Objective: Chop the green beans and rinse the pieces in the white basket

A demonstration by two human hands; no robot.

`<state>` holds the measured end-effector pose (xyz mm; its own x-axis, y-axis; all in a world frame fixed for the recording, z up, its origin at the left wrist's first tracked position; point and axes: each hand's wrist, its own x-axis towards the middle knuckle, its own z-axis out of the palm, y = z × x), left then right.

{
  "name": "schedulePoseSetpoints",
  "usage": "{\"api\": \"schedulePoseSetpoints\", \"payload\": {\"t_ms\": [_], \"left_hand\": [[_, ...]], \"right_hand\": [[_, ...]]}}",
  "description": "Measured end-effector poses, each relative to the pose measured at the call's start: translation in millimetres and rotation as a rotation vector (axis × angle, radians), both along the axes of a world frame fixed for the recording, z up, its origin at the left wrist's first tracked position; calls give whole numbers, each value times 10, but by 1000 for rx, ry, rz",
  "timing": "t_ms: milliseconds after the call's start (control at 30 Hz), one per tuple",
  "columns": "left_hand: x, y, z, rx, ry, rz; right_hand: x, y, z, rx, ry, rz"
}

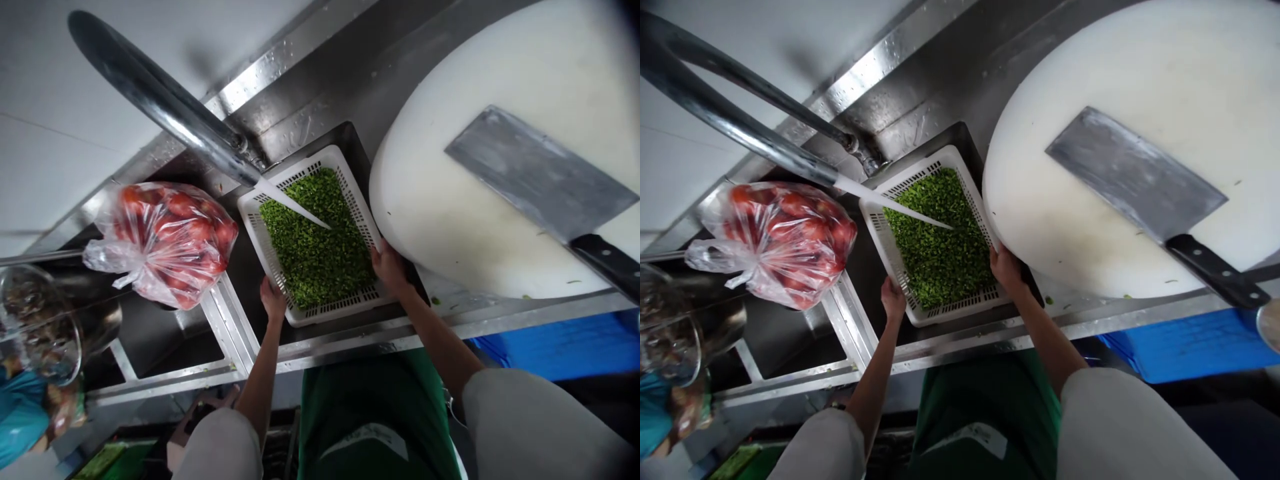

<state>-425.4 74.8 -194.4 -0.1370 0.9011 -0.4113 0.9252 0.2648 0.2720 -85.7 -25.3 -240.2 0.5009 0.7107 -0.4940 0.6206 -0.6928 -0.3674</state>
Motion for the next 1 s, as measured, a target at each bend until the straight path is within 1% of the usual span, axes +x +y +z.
{"api": "schedulePoseSetpoints", "payload": {"t_ms": [67, 100, 133, 167, 200, 233, 300, 333, 367, 400, 467, 533, 600, 667, 733, 833, 867, 933, 1000], "left_hand": [[195, -59, -6, 93, -67, -112], [315, -94, -41, 98, -128, -158], [443, -125, -95, 67, -180, -173], [571, -148, -162, 13, -206, -157], [690, -158, -237, -45, -190, -105], [795, -150, -312, -96, -152, -43], [952, -79, -449, -153, -78, 76], [1009, -19, -506, -161, -81, 117], [1058, 54, -558, -156, -117, 151], [1108, 133, -605, -143, -174, 186], [1225, 293, -689, -112, -319, 264], [1367, 437, -760, -96, -446, 358], [1497, 567, -807, -95, -519, 433], [1573, 707, -820, -68, -546, 444], [1583, 875, -797, 15, -567, 356], [1536, 1167, -705, 125, -652, 114], [1523, 1257, -663, 125, -685, 33], [1518, 1394, -577, 77, -728, -100], [1543, 1451, -502, 14, -746, -187]], "right_hand": [[-158, -94, 95, 143, 3, 2], [-256, -134, 120, 234, 32, 16], [-359, -154, 125, 315, 79, 29], [-463, -145, 109, 359, 138, 24], [-561, -101, 76, 344, 198, -14], [-647, -20, 32, 271, 248, -89], [-772, 237, -66, 19, 304, -301], [-810, 395, -107, -99, 317, -398], [-834, 560, -138, -181, 336, -466], [-846, 723, -160, -216, 363, -508], [-845, 1012, -184, -184, 438, -539], [-816, 1235, -207, -92, 503, -535], [-755, 1397, -250, 6, 532, -509], [-662, 1518, -309, 103, 571, -459], [-555, 1616, -357, 207, 630, -393], [-426, 1744, -358, 312, 659, -301], [-402, 1782, -335, 329, 646, -273], [-389, 1850, -260, 354, 617, -221], [-413, 1904, -161, 374, 610, -193]]}}
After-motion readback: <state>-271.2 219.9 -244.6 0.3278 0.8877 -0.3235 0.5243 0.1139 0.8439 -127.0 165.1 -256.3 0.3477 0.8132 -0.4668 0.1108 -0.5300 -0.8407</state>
